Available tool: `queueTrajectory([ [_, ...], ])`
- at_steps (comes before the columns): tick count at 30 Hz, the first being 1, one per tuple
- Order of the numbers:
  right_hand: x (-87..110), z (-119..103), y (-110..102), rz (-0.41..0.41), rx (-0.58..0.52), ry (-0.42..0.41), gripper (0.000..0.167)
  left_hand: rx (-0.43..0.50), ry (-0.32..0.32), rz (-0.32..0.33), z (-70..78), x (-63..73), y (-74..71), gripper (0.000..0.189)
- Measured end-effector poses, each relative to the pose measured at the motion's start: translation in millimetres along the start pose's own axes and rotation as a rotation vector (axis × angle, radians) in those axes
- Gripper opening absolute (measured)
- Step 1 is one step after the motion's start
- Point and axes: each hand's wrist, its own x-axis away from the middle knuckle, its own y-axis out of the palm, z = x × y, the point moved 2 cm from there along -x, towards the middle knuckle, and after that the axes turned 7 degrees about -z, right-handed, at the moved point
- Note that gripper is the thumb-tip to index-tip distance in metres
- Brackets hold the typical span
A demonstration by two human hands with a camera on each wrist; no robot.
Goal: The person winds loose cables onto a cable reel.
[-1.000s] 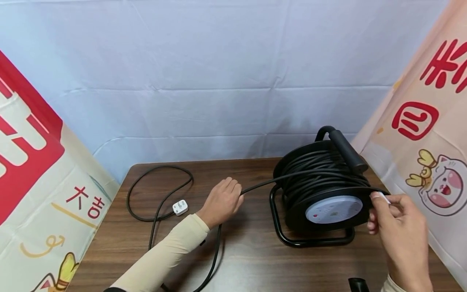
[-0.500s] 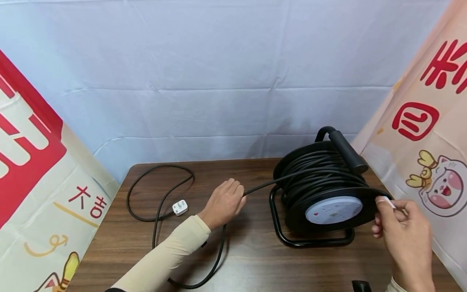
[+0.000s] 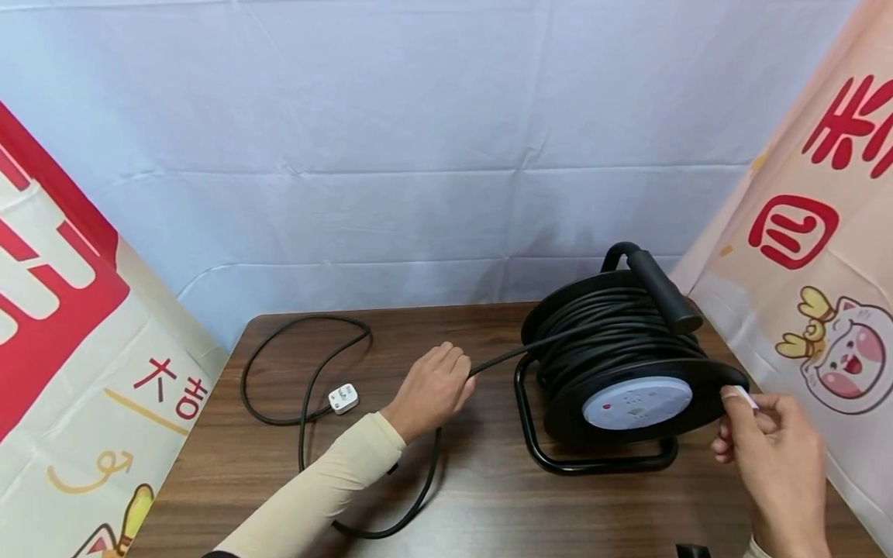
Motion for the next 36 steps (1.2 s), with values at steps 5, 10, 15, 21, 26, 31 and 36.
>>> queueTrajectory([
  [5,-1.2,5.3,0.0,0.007,-0.004,0.022,0.024,0.001,0.003,-0.004,2.4,-2.2,-0.3,0.023],
  [10,-2.3,10.2,0.1,0.0,0.014,0.026,0.025,0.006,0.003,0.003,4.3,-3.0,0.7,0.02],
  [15,-3.2,14.6,0.1,-0.02,0.032,0.02,0.026,0.019,0.006,0.004,7.0,-3.4,0.3,0.02],
  [21,-5.3,21.4,2.8,-0.013,0.04,0.029,0.025,0.042,0.003,-0.008,9.3,-5.8,-1.9,0.019],
  [26,-5.5,25.7,3.8,-0.02,0.09,0.027,0.027,0.044,-0.002,-0.011,10.9,-5.9,-2.8,0.02],
  [31,-4.5,30.0,4.8,-0.009,0.166,0.016,0.03,0.047,-0.008,-0.009,12.3,-5.0,-2.4,0.02],
  [36,-5.6,33.8,4.8,0.006,0.24,-0.001,0.034,0.047,-0.013,-0.005,13.3,-4.5,-1.8,0.019],
])
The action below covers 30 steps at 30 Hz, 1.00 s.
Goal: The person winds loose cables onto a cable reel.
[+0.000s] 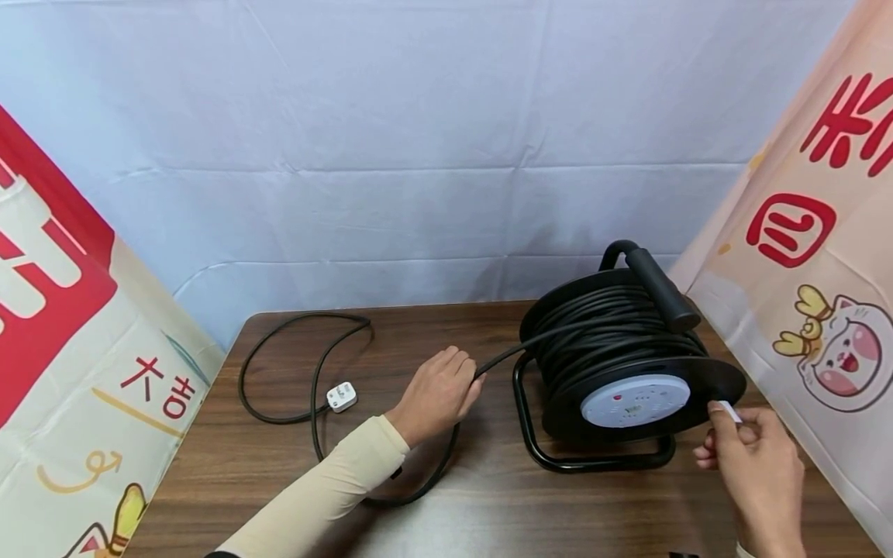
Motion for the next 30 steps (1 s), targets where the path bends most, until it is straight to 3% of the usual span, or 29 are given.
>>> queueTrajectory([
  [5,-0.4,3.5,2.9,-0.004,0.065,0.0,0.04,0.015,-0.001,0.005,0.3,0.2,1.2,0.021],
  [15,0.1,13.7,11.7,-0.05,0.066,0.035,0.045,0.045,0.001,0.004,3.5,1.5,1.3,0.031],
  [25,0.9,19.9,20.2,-0.058,0.096,0.027,0.043,0.02,0.043,0.0,9.5,-0.8,0.9,0.02],
  [30,0.8,20.4,22.1,-0.077,0.109,0.027,0.042,0.001,0.05,0.014,12.7,-1.2,-0.7,0.028],
])
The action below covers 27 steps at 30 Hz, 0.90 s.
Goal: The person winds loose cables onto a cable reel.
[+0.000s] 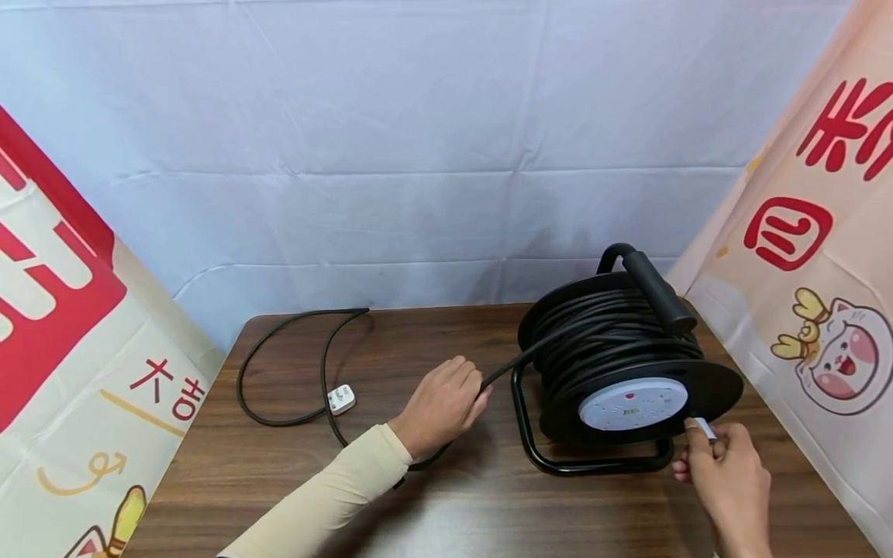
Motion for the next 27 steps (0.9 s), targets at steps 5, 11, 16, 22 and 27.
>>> queueTrajectory([
  [5,-0.7,0.4,3.1,-0.021,0.01,0.013,0.045,-0.009,0.01,0.003,2.8,1.2,-0.2,0.028],
  [11,-1.9,2.3,9.1,-0.05,0.006,0.031,0.046,-0.011,0.031,0.015,3.7,0.1,-0.7,0.016],
  [16,-0.9,6.2,16.7,-0.07,0.035,0.022,0.044,-0.01,0.054,0.02,5.3,2.5,2.5,0.017],
  [22,2.2,8.5,26.9,-0.098,0.028,0.021,0.045,-0.01,0.083,0.015,8.7,2.2,4.9,0.016],
  [27,3.3,7.4,34.6,-0.117,-0.003,0.04,0.048,-0.009,0.091,0.004,9.0,0.9,4.2,0.015],
])
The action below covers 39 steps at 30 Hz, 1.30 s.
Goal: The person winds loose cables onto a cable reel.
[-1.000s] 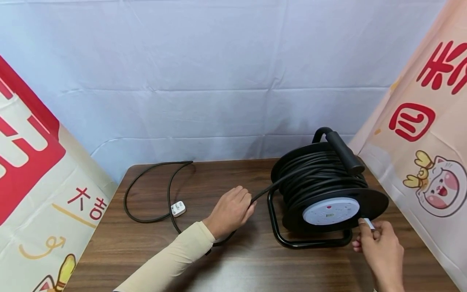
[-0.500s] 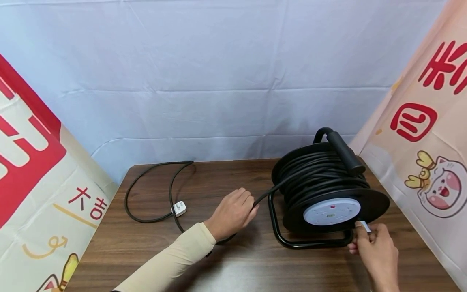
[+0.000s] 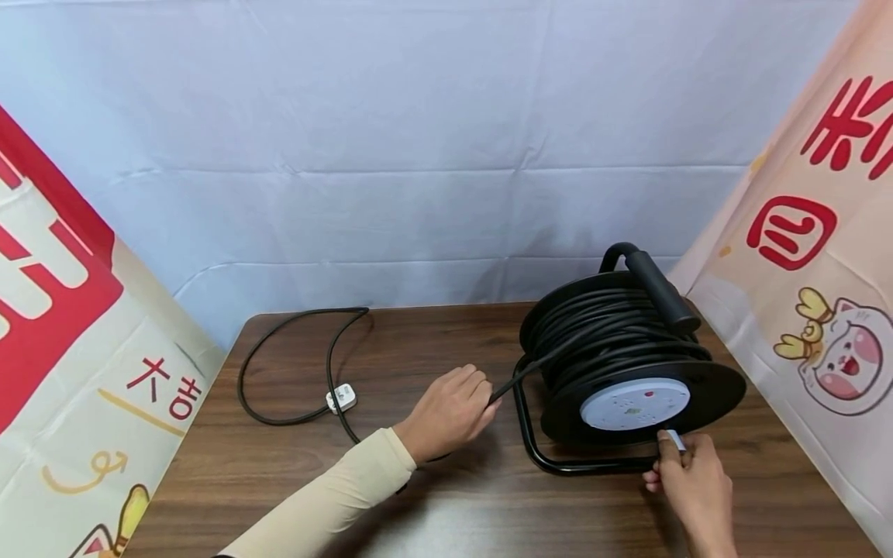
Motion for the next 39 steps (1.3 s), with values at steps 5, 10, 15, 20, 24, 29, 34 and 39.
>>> queueTrajectory([
  [5,2.9,-0.1,5.8,-0.003,-0.006,-0.013,0.046,-0.011,-0.004,-0.016,-0.6,3.2,0.2,0.017],
  [10,6.2,-1.2,14.0,-0.021,-0.031,-0.022,0.045,-0.014,-0.016,-0.02,-2.7,7.5,1.7,0.017],
  [15,9.2,-3.3,27.3,-0.076,-0.034,-0.049,0.039,-0.031,-0.031,-0.047,-6.8,19.8,4.8,0.028],
  [20,12.9,-6.6,35.7,-0.105,0.008,-0.071,0.038,-0.048,-0.033,-0.075,-9.0,23.7,4.5,0.021],
  [24,14.1,-7.2,40.7,-0.104,0.025,-0.078,0.036,-0.016,-0.049,-0.09,-9.7,22.3,0.9,0.019],
  [29,16.6,-7.7,46.7,-0.097,0.048,-0.09,0.032,0.025,-0.047,-0.072,-8.1,24.7,1.5,0.018],
  [34,19.9,-9.8,49.5,-0.119,0.062,-0.112,0.029,0.031,-0.055,-0.049,-5.5,29.5,3.5,0.021],
  [39,21.9,-12.2,50.1,-0.138,0.124,-0.129,0.03,0.033,-0.06,-0.049,-1.4,29.1,5.6,0.031],
])
